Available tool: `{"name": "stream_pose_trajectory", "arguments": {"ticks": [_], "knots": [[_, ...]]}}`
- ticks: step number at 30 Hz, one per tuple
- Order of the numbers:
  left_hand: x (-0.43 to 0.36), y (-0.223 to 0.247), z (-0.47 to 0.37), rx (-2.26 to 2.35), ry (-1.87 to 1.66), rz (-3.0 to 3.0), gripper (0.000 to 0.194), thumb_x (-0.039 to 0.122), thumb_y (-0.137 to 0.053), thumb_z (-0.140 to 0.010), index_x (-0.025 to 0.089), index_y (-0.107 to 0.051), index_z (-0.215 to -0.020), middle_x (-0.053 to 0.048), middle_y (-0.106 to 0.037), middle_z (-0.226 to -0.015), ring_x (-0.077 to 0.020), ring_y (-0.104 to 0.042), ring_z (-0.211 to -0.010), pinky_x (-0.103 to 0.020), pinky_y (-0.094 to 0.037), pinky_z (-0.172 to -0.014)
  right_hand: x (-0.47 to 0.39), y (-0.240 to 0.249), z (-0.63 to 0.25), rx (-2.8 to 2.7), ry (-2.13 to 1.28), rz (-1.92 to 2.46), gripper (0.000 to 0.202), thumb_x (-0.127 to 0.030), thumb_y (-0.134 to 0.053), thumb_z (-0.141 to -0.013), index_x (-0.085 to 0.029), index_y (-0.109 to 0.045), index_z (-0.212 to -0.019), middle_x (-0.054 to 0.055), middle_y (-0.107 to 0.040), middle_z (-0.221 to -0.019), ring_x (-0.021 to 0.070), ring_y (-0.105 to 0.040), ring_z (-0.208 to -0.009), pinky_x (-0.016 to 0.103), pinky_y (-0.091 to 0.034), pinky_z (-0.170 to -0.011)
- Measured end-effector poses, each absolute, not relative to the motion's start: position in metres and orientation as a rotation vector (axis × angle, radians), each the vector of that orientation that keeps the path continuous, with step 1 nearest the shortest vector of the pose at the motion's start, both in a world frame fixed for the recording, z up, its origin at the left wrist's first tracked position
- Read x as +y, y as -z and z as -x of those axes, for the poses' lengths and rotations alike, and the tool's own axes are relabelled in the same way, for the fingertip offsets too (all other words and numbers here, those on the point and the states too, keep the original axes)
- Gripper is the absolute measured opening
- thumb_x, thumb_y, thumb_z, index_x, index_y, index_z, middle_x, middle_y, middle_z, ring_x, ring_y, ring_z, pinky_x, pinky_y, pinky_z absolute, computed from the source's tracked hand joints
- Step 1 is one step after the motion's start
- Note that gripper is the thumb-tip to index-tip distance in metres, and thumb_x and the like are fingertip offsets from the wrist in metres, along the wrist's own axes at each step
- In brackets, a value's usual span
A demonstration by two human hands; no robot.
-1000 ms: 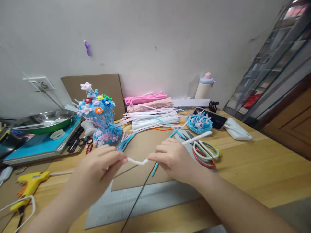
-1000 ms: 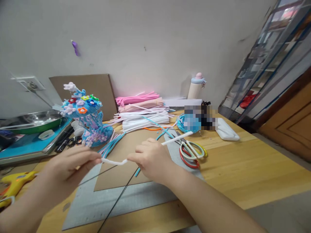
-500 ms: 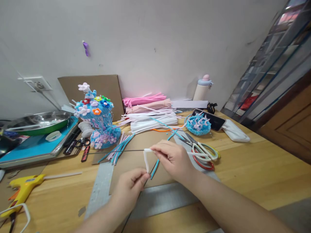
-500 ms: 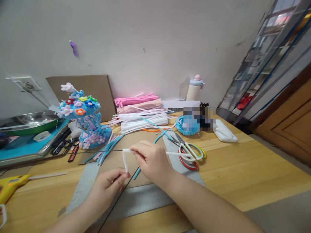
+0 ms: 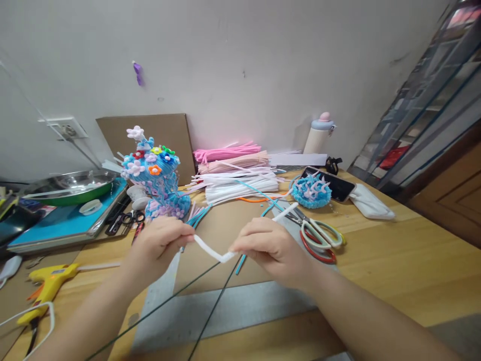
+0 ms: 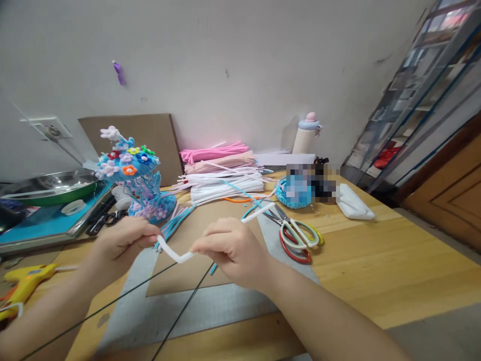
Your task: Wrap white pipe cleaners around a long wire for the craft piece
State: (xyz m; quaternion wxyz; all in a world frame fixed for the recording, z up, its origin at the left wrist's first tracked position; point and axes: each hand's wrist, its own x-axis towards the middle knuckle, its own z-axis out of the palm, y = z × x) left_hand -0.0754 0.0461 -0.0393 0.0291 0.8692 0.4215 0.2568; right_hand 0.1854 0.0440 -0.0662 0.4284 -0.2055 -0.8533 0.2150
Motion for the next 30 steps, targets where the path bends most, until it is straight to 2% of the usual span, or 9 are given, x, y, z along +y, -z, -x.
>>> {"name": "stream_pose_trajectory", "arguments": {"ticks": [4, 8, 14, 18, 23, 30], "knots": [[0.04, 0.088, 0.055, 1.339, -0.753, -2.487, 0.026, 0.026, -0.044, -0.089, 0.021, -0.067, -0.078, 0.001, -0.064, -0.061, -0.0131, -0.057, -0.061, -0.023, -0.042, -0.059, 0.044, 0.073, -0.18, -1.903, -0.727, 0.573, 0.019, -0.021, -0.049, -0.093, -0.019, -0.068, -0.091, 0.005, -0.066, -0.079, 0.0148, -0.06, -0.076, 0.027, -0.046, -0.069], [0.013, 0.114, 0.025, 1.346, -0.817, -2.422, 0.024, 0.023, -0.041, -0.092, 0.02, -0.065, -0.094, -0.001, -0.068, -0.072, -0.0145, -0.063, -0.069, -0.023, -0.046, -0.063, 0.046, 0.082, -0.179, -1.833, -0.594, 0.793, 0.017, -0.018, -0.051, -0.091, -0.02, -0.067, -0.092, 0.004, -0.066, -0.083, 0.0156, -0.06, -0.08, 0.028, -0.044, -0.072], [-0.016, 0.085, 0.012, 1.33, -0.728, -2.733, 0.015, 0.017, -0.043, -0.091, 0.02, -0.058, -0.091, -0.001, -0.065, -0.07, -0.017, -0.059, -0.062, -0.027, -0.042, -0.056, 0.047, 0.083, -0.182, -2.113, -0.05, 0.957, 0.022, -0.01, -0.049, -0.089, -0.02, -0.067, -0.095, 0.005, -0.069, -0.087, 0.0179, -0.054, -0.078, 0.033, -0.034, -0.07], [-0.012, 0.048, 0.031, 1.252, -0.686, -2.947, 0.014, 0.015, -0.044, -0.09, 0.021, -0.056, -0.092, -0.001, -0.067, -0.073, -0.0174, -0.058, -0.063, -0.029, -0.041, -0.059, 0.049, 0.078, -0.187, -2.319, 0.07, 0.816, 0.023, -0.01, -0.047, -0.088, -0.021, -0.066, -0.097, 0.003, -0.07, -0.087, 0.0176, -0.051, -0.077, 0.035, -0.029, -0.072], [0.01, 0.029, 0.066, 1.346, -0.786, -2.89, 0.012, 0.021, -0.048, -0.09, 0.023, -0.058, -0.095, 0.001, -0.067, -0.076, -0.0162, -0.059, -0.07, -0.027, -0.043, -0.066, 0.049, 0.068, -0.192, -2.287, -0.251, 0.55, 0.022, -0.012, -0.047, -0.09, -0.021, -0.066, -0.096, 0.002, -0.069, -0.085, 0.0148, -0.056, -0.077, 0.034, -0.031, -0.074], [0.018, 0.085, 0.045, 1.391, -0.727, -2.483, 0.025, 0.02, -0.041, -0.091, 0.021, -0.064, -0.08, 0.003, -0.063, -0.064, -0.012, -0.059, -0.06, -0.021, -0.044, -0.057, 0.047, 0.074, -0.184, -1.976, -0.672, 0.545, 0.016, -0.019, -0.052, -0.091, -0.02, -0.068, -0.09, 0.003, -0.069, -0.081, 0.0146, -0.06, -0.078, 0.03, -0.041, -0.074]]}}
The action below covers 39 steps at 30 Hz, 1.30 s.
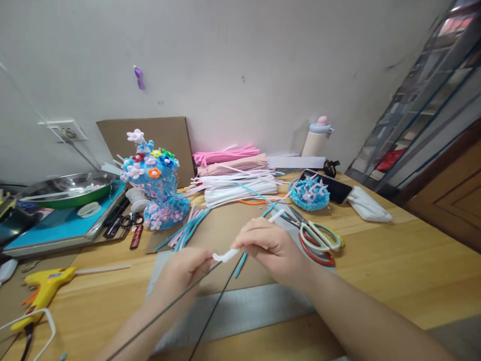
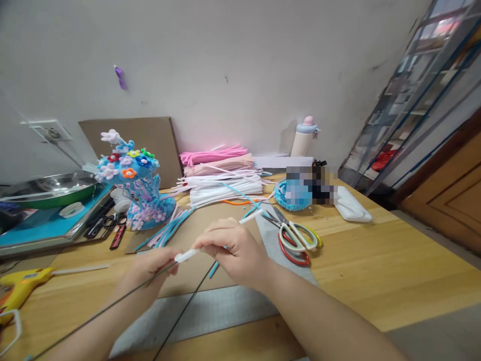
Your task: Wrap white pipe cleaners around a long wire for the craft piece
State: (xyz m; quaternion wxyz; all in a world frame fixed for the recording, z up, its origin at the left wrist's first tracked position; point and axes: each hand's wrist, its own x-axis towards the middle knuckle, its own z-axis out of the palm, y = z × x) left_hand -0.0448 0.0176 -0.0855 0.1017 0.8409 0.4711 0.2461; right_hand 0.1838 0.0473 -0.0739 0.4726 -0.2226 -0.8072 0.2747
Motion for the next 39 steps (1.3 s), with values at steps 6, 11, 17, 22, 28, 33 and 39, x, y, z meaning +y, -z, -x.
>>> {"name": "stream_pose_trajectory", "arguments": {"ticks": [6, 11, 17, 22, 28, 33, 39], "knots": [[-0.013, 0.093, 0.007, 1.407, -0.694, -2.463, 0.025, 0.023, -0.037, -0.094, 0.02, -0.062, -0.096, -0.002, -0.068, -0.075, -0.0155, -0.063, -0.07, -0.024, -0.046, -0.06, 0.049, 0.086, -0.179, -1.91, -0.303, 0.857, 0.017, -0.014, -0.053, -0.09, -0.021, -0.068, -0.095, 0.003, -0.069, -0.086, 0.0163, -0.058, -0.08, 0.032, -0.037, -0.073], [-0.02, 0.059, 0.017, 1.464, -0.68, -2.747, 0.023, 0.021, -0.039, -0.093, 0.021, -0.062, -0.09, -0.001, -0.064, -0.068, -0.0168, -0.058, -0.06, -0.026, -0.041, -0.054, 0.046, 0.077, -0.186, -2.123, 0.122, 0.867, 0.028, -0.008, -0.049, -0.088, -0.024, -0.069, -0.099, 0.002, -0.07, -0.088, 0.0176, -0.054, -0.075, 0.036, -0.029, -0.07], [0.013, 0.026, 0.065, 1.406, -0.794, -2.731, 0.017, 0.023, -0.049, -0.088, 0.023, -0.065, -0.094, 0.0, -0.067, -0.072, -0.0159, -0.06, -0.068, -0.026, -0.042, -0.065, 0.047, 0.066, -0.193, -2.179, -0.144, 0.673, 0.027, -0.009, -0.049, -0.088, -0.024, -0.07, -0.096, 0.001, -0.069, -0.085, 0.0159, -0.053, -0.075, 0.036, -0.03, -0.073], [0.03, 0.051, 0.06, 1.334, -0.797, -2.127, 0.018, 0.029, -0.05, -0.086, 0.02, -0.066, -0.084, 0.001, -0.061, -0.059, -0.0128, -0.054, -0.056, -0.023, -0.041, -0.054, 0.047, 0.072, -0.186, -1.976, -0.578, 0.571, 0.02, -0.014, -0.053, -0.091, -0.022, -0.07, -0.094, 0.002, -0.069, -0.083, 0.0141, -0.059, -0.078, 0.032, -0.036, -0.075], [0.006, 0.094, 0.003, 1.299, -0.902, -1.319, 0.023, 0.041, -0.051, -0.082, 0.02, -0.049, -0.073, 0.004, -0.054, -0.05, -0.0106, -0.048, -0.04, -0.022, -0.038, -0.044, 0.048, 0.091, -0.175, -1.773, -0.518, 0.797, 0.02, -0.015, -0.053, -0.091, -0.025, -0.069, -0.097, 0.0, -0.068, -0.084, 0.0145, -0.059, -0.081, 0.031, -0.038, -0.075], [-0.018, 0.087, -0.001, 1.495, -0.771, -1.721, 0.024, 0.038, -0.043, -0.089, 0.021, -0.051, -0.074, 0.001, -0.06, -0.06, -0.0132, -0.055, -0.051, -0.024, -0.041, -0.05, 0.043, 0.091, -0.178, -1.926, 0.041, 0.935, 0.028, -0.009, -0.05, -0.089, -0.027, -0.067, -0.103, 0.001, -0.069, -0.089, 0.0177, -0.054, -0.079, 0.036, -0.031, -0.074], [-0.01, 0.04, 0.036, 1.52, -0.8, -2.512, 0.015, 0.03, -0.048, -0.09, 0.025, -0.062, -0.089, 0.0, -0.066, -0.079, -0.0165, -0.06, -0.072, -0.026, -0.043, -0.064, 0.045, 0.08, -0.186, -2.115, 0.214, 0.769, 0.027, -0.009, -0.048, -0.088, -0.024, -0.067, -0.099, 0.001, -0.07, -0.087, 0.0163, -0.053, -0.076, 0.036, -0.029, -0.073]]}}
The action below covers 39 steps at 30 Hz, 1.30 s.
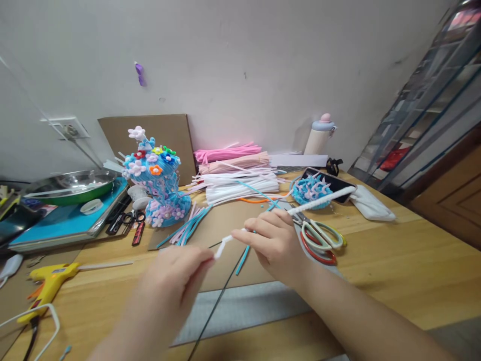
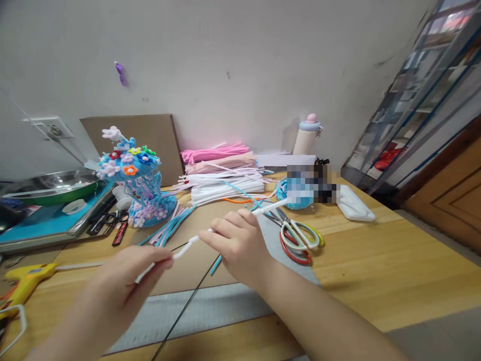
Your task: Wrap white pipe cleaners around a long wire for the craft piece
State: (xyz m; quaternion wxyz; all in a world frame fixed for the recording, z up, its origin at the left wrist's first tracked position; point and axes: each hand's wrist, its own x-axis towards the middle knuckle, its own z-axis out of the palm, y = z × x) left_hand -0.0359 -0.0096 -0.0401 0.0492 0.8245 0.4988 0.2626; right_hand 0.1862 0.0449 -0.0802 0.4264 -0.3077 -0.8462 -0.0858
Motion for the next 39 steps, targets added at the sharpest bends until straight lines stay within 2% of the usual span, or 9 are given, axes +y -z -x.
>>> {"name": "stream_pose_trajectory", "arguments": {"ticks": [5, 11, 15, 19, 22, 25, 28, 34, 39], "knots": [[0.028, 0.021, 0.064, 1.336, -0.756, -2.462, 0.018, 0.026, -0.049, -0.089, 0.02, -0.061, -0.078, 0.001, -0.062, -0.078, -0.0138, -0.057, -0.073, -0.023, -0.044, -0.067, 0.047, 0.075, -0.186, -2.123, -0.169, 0.613, 0.026, -0.013, -0.047, -0.091, -0.025, -0.069, -0.097, 0.001, -0.069, -0.085, 0.0148, -0.056, -0.076, 0.034, -0.032, -0.075], [0.03, 0.074, 0.038, 1.38, -0.894, -1.954, 0.026, 0.035, -0.053, -0.084, 0.017, -0.06, -0.065, -0.001, -0.059, -0.064, -0.0152, -0.054, -0.064, -0.026, -0.042, -0.061, 0.048, 0.09, -0.173, -1.833, -0.649, 0.653, 0.018, -0.021, -0.052, -0.093, -0.023, -0.069, -0.094, 0.001, -0.068, -0.081, 0.0138, -0.06, -0.077, 0.03, -0.039, -0.073], [0.006, 0.094, 0.007, 1.495, -0.868, -1.609, 0.027, 0.039, -0.049, -0.085, 0.018, -0.058, -0.07, 0.001, -0.056, -0.061, -0.0147, -0.054, -0.06, -0.024, -0.042, -0.057, 0.047, 0.095, -0.173, -1.833, -0.373, 0.887, 0.022, -0.015, -0.051, -0.091, -0.026, -0.069, -0.098, 0.001, -0.068, -0.084, 0.0161, -0.058, -0.079, 0.033, -0.036, -0.075], [-0.012, 0.081, 0.002, 1.653, -0.724, -1.968, 0.028, 0.037, -0.044, -0.088, 0.02, -0.055, -0.069, 0.001, -0.052, -0.061, -0.0146, -0.048, -0.057, -0.024, -0.034, -0.05, 0.044, 0.092, -0.178, -2.014, 0.039, 0.995, 0.032, -0.007, -0.049, -0.087, -0.027, -0.067, -0.104, 0.002, -0.069, -0.091, 0.0187, -0.054, -0.081, 0.037, -0.03, -0.076], [-0.015, 0.06, 0.014, 1.702, -0.691, -2.294, 0.024, 0.031, -0.041, -0.09, 0.02, -0.055, -0.074, -0.001, -0.054, -0.068, -0.0159, -0.048, -0.062, -0.025, -0.034, -0.054, 0.042, 0.087, -0.182, -2.118, 0.153, 0.951, 0.03, -0.007, -0.047, -0.088, -0.025, -0.066, -0.102, 0.002, -0.069, -0.09, 0.0188, -0.053, -0.08, 0.037, -0.028, -0.075], [-0.005, 0.039, 0.034, 1.65, -0.72, -2.4, 0.021, 0.029, -0.042, -0.09, 0.021, -0.056, -0.078, -0.001, -0.057, -0.074, -0.0164, -0.051, -0.069, -0.026, -0.037, -0.061, 0.042, 0.078, -0.186, -2.208, 0.102, 0.828, 0.029, -0.009, -0.047, -0.088, -0.025, -0.067, -0.1, 0.002, -0.069, -0.089, 0.0172, -0.052, -0.078, 0.037, -0.028, -0.074], [0.015, 0.027, 0.054, 1.492, -0.68, -2.279, 0.023, 0.033, -0.047, -0.089, 0.02, -0.058, -0.074, 0.001, -0.057, -0.069, -0.0147, -0.051, -0.066, -0.024, -0.038, -0.061, 0.042, 0.071, -0.187, -2.217, -0.14, 0.687, 0.027, -0.01, -0.048, -0.088, -0.026, -0.068, -0.098, 0.0, -0.069, -0.086, 0.0157, -0.053, -0.076, 0.036, -0.029, -0.073], [0.031, 0.063, 0.046, 1.271, -0.797, -1.887, 0.029, 0.037, -0.05, -0.085, 0.018, -0.06, -0.066, 0.001, -0.054, -0.062, -0.0139, -0.051, -0.061, -0.024, -0.039, -0.059, 0.045, 0.077, -0.179, -1.934, -0.625, 0.633, 0.02, -0.018, -0.05, -0.093, -0.023, -0.069, -0.093, 0.0, -0.069, -0.081, 0.0137, -0.059, -0.076, 0.031, -0.037, -0.073], [0.001, 0.091, 0.01, 1.54, -0.858, -2.051, 0.029, 0.032, -0.043, -0.092, 0.019, -0.058, -0.071, 0.001, -0.053, -0.063, -0.0136, -0.052, -0.06, -0.024, -0.037, -0.057, 0.047, 0.087, -0.178, -1.847, -0.309, 0.902, 0.021, -0.014, -0.052, -0.091, -0.025, -0.069, -0.095, 0.001, -0.069, -0.083, 0.0164, -0.058, -0.079, 0.033, -0.035, -0.072]]}}
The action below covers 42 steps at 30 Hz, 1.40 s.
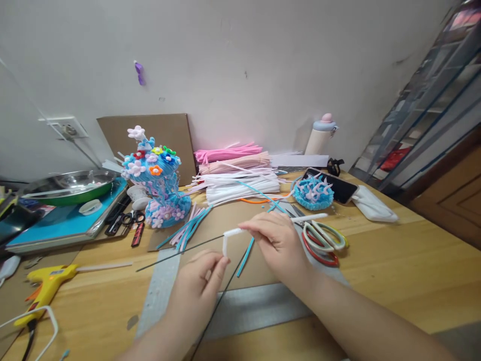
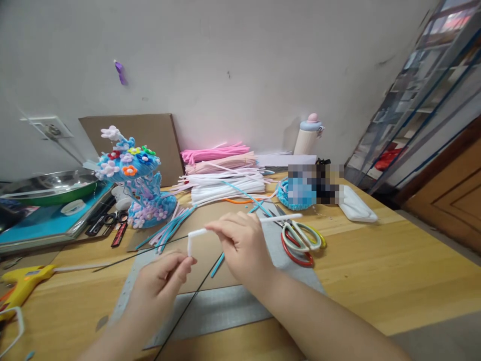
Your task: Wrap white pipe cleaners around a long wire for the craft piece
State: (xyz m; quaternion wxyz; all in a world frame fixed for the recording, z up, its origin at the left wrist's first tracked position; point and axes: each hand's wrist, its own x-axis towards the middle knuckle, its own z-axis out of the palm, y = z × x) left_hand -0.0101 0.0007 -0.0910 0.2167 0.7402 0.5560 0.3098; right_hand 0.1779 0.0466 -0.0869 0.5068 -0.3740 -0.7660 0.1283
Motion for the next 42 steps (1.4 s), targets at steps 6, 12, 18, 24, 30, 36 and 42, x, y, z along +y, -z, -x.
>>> {"name": "stream_pose_trajectory", "arguments": {"ticks": [6, 12, 18, 24, 30, 36, 42], "knots": [[-0.013, 0.063, 0.016, 1.617, -0.839, -2.605, 0.021, 0.021, -0.045, -0.09, 0.019, -0.06, -0.076, -0.002, -0.057, -0.068, -0.0154, -0.052, -0.064, -0.026, -0.038, -0.061, 0.042, 0.081, -0.182, -2.051, 0.113, 0.925, 0.027, -0.009, -0.05, -0.088, -0.025, -0.068, -0.1, 0.001, -0.07, -0.088, 0.0173, -0.055, -0.078, 0.036, -0.03, -0.073], [0.017, 0.026, 0.056, 1.43, -0.671, -2.558, 0.021, 0.028, -0.046, -0.091, 0.021, -0.063, -0.082, -0.001, -0.062, -0.074, -0.015, -0.055, -0.07, -0.025, -0.04, -0.064, 0.044, 0.07, -0.188, -2.148, -0.06, 0.724, 0.025, -0.013, -0.047, -0.09, -0.026, -0.069, -0.096, 0.0, -0.071, -0.086, 0.0148, -0.056, -0.075, 0.035, -0.031, -0.072], [0.032, 0.056, 0.053, 1.149, -0.812, -2.018, 0.03, 0.038, -0.052, -0.086, 0.017, -0.064, -0.068, 0.0, -0.056, -0.062, -0.0127, -0.051, -0.059, -0.023, -0.039, -0.056, 0.048, 0.074, -0.182, -1.894, -0.564, 0.66, 0.019, -0.019, -0.051, -0.092, -0.023, -0.069, -0.092, 0.002, -0.068, -0.081, 0.0146, -0.06, -0.076, 0.031, -0.039, -0.073], [0.003, 0.095, 0.005, 1.396, -0.968, -1.394, 0.037, 0.048, -0.05, -0.084, 0.016, -0.066, -0.081, 0.001, -0.053, -0.059, -0.0087, -0.04, -0.044, -0.021, -0.032, -0.044, 0.047, 0.086, -0.178, -1.88, -0.207, 0.917, 0.024, -0.012, -0.051, -0.09, -0.026, -0.069, -0.097, 0.001, -0.069, -0.084, 0.0165, -0.057, -0.078, 0.033, -0.033, -0.073], [-0.004, 0.076, 0.011, 1.744, -0.696, -2.167, 0.033, 0.037, -0.044, -0.089, 0.018, -0.055, -0.064, 0.0, -0.05, -0.058, -0.0135, -0.044, -0.055, -0.026, -0.028, -0.052, 0.044, 0.083, -0.182, -2.155, 0.171, 0.96, 0.028, -0.009, -0.048, -0.088, -0.024, -0.067, -0.1, 0.002, -0.069, -0.086, 0.0183, -0.052, -0.077, 0.037, -0.027, -0.073], [0.022, 0.045, 0.056, 1.421, -0.671, -2.48, 0.02, 0.029, -0.049, -0.09, 0.021, -0.067, -0.083, -0.002, -0.064, -0.074, -0.0148, -0.055, -0.069, -0.025, -0.038, -0.064, 0.052, 0.076, -0.191, -2.26, -0.076, 0.76, 0.026, -0.012, -0.049, -0.09, -0.026, -0.069, -0.097, 0.001, -0.068, -0.084, 0.0163, -0.051, -0.076, 0.035, -0.028, -0.073], [0.032, 0.067, 0.054, 1.155, -0.91, -2.098, 0.02, 0.028, -0.058, -0.084, 0.018, -0.065, -0.067, 0.0, -0.06, -0.063, -0.0125, -0.054, -0.061, -0.022, -0.039, -0.058, 0.056, 0.082, -0.184, -1.997, -0.716, 0.67, 0.019, -0.015, -0.052, -0.091, -0.022, -0.07, -0.091, 0.0, -0.066, -0.079, 0.0137, -0.057, -0.076, 0.029, -0.036, -0.073]]}}
